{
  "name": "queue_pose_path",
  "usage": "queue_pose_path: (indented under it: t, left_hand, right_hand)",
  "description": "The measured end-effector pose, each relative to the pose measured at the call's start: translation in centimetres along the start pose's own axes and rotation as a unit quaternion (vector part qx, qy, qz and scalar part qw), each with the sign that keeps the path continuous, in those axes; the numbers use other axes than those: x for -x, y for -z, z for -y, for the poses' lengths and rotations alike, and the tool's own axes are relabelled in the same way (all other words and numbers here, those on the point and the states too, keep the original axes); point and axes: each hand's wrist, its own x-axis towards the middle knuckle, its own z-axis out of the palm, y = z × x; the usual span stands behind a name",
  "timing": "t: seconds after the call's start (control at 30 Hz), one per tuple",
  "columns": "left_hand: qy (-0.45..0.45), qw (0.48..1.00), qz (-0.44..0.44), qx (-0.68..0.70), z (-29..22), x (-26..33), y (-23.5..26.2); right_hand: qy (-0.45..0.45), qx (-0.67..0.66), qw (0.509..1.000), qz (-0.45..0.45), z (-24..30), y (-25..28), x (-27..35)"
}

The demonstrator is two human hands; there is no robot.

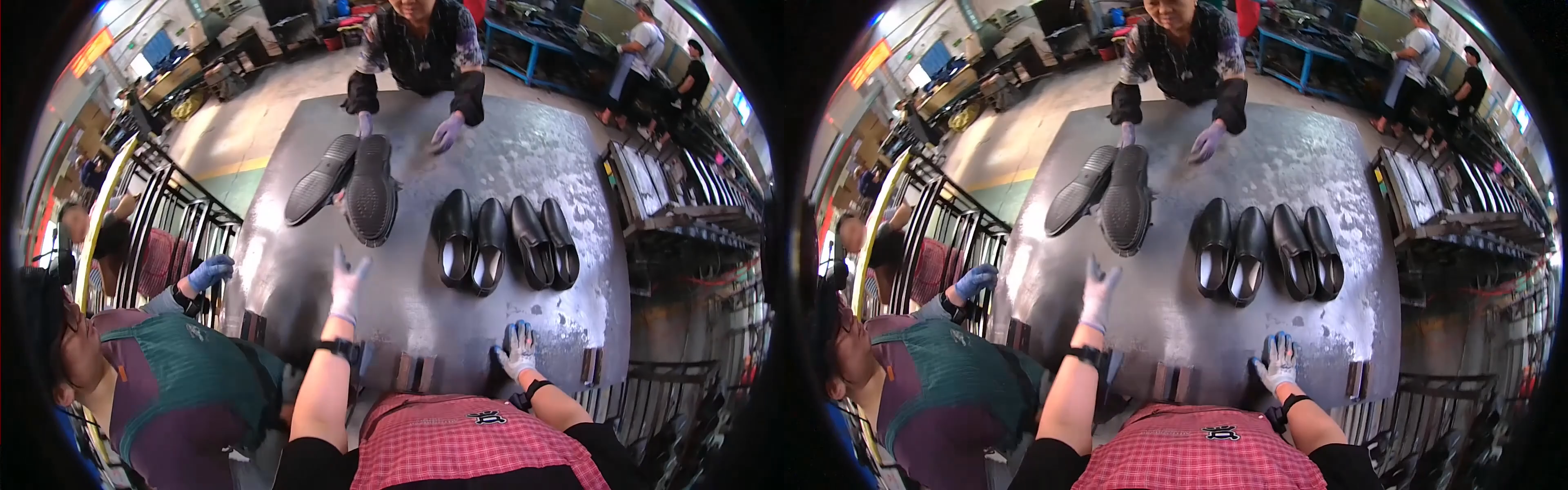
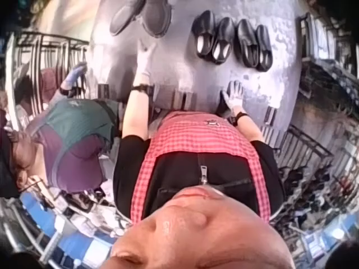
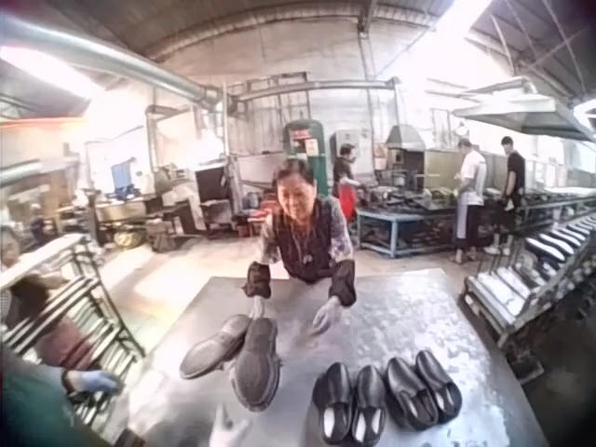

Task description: The recorder is assembling and sanding shoes at a factory workbench alongside other workers.

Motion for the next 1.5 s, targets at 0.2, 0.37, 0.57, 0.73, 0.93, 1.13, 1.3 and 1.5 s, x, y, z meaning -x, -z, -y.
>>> queue_pose_path:
  t: [0.2,0.37,0.57,0.73,0.93,1.13,1.3,1.5]
  left_hand:
    - [0.219,0.886,0.13,0.388,-4.1,-10.2,-3.6]
    - [0.229,0.848,0.122,0.463,-2.2,-10.4,-6.1]
    - [0.245,0.827,0.132,0.488,-1.1,-1.8,-6.1]
    - [0.262,0.838,0.157,0.452,0.3,12.1,-2.7]
    - [0.269,0.848,0.244,0.387,2.5,25.9,2.1]
    - [0.297,0.863,0.383,0.14,4.5,31.9,8.1]
    - [0.046,0.936,0.343,0.062,3.5,19.2,5.4]
    - [0.148,0.86,0.447,0.198,-0.8,8.0,-2.3]
  right_hand:
    - [-0.128,-0.163,0.963,-0.169,3.0,1.1,2.0]
    - [-0.175,-0.189,0.953,-0.158,5.8,2.0,5.4]
    - [-0.071,-0.285,0.947,-0.129,10.0,4.2,5.2]
    - [-0.096,-0.641,0.759,0.061,16.1,6.3,3.5]
    - [-0.076,-0.735,0.649,0.181,24.0,7.8,4.9]
    - [-0.08,-0.671,0.699,0.236,22.4,6.5,12.4]
    - [-0.004,-0.618,0.776,0.127,19.4,7.6,9.1]
    - [0.057,-0.626,0.776,0.05,21.9,8.3,-3.4]
